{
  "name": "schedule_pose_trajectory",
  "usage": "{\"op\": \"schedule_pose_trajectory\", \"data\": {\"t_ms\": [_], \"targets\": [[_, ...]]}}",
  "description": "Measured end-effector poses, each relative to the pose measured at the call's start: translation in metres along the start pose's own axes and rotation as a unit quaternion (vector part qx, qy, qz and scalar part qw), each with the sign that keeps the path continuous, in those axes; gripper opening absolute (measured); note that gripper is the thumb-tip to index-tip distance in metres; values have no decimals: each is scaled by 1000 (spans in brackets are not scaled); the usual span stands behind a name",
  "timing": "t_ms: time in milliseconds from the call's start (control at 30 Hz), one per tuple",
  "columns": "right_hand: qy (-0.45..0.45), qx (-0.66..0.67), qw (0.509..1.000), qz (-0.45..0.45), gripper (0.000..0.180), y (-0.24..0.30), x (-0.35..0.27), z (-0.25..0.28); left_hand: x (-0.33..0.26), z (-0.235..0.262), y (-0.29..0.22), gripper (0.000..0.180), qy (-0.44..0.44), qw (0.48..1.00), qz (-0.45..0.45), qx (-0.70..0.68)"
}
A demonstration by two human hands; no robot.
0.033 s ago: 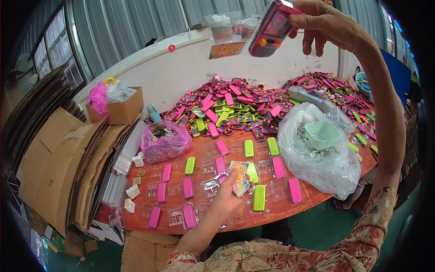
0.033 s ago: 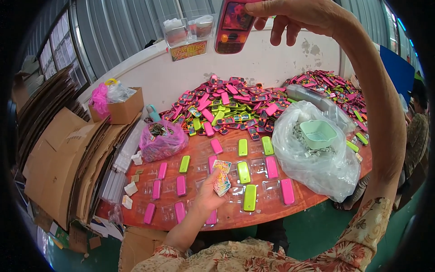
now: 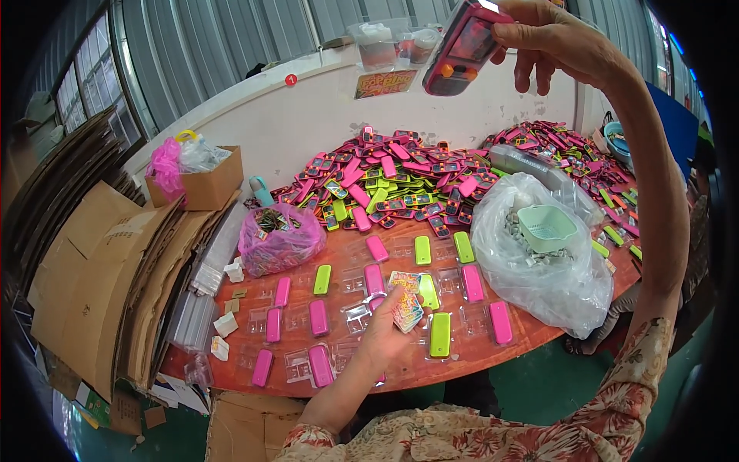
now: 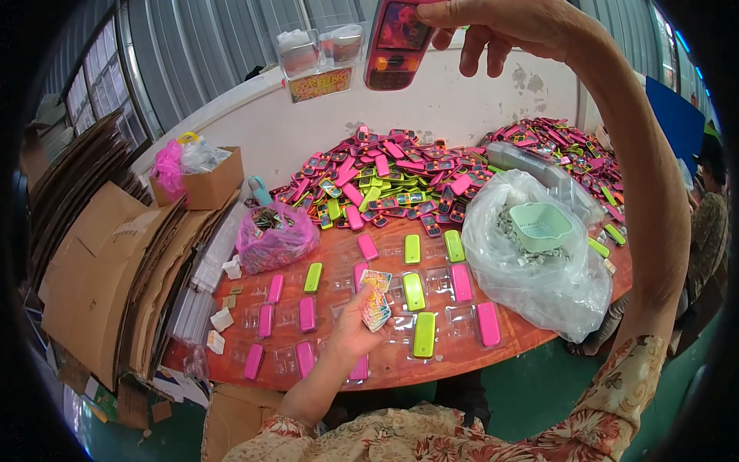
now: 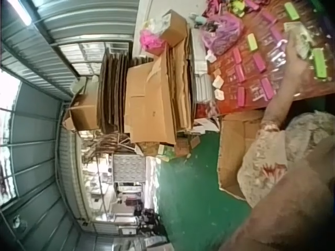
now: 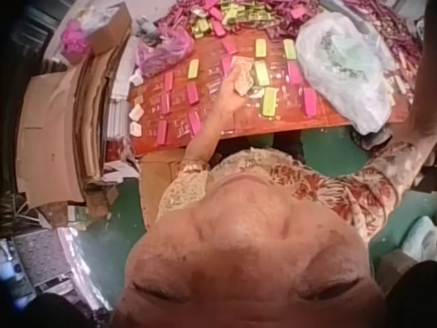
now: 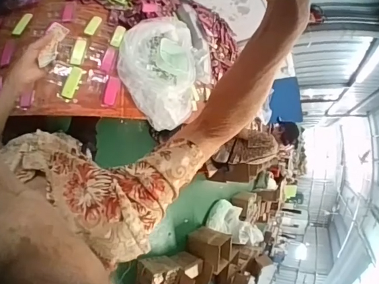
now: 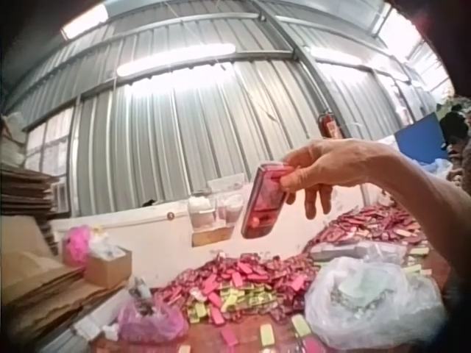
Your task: Packaging toy mobile phones into plastic trays and applying stickers to the units.
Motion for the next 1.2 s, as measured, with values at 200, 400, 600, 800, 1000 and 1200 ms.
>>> {"op": "schedule_pose_trajectory", "data": {"t_ms": [200,400,600,800,1000,1200], "targets": [[6,0,1000,7,38,-10,4,-4,1,0,-4,27,-22,1000,-11,-3],[9,24,999,33,31,-21,-8,-4,-5,0,0,28,-26,999,-27,5],[-15,45,992,115,23,-52,-19,-1,1,1,-3,28,-48,995,-42,74],[-150,29,987,58,37,-116,-41,10,12,-25,-1,32,13,998,-30,62],[-236,73,969,-20,29,-213,-79,32,33,-20,28,28,14,999,35,38],[-221,-12,975,-31,34,-361,-148,67,50,-24,60,26,12,994,90,62]]}}
Point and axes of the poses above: each hand's wrist, its own x-axis towards the middle knuckle, its own z-axis out of the back of the hand, y = z × x, the point moved 7 cm from there along x, towards the middle knuckle, and after that the axes turned 2 degrees about -z, right-handed, at the moved point
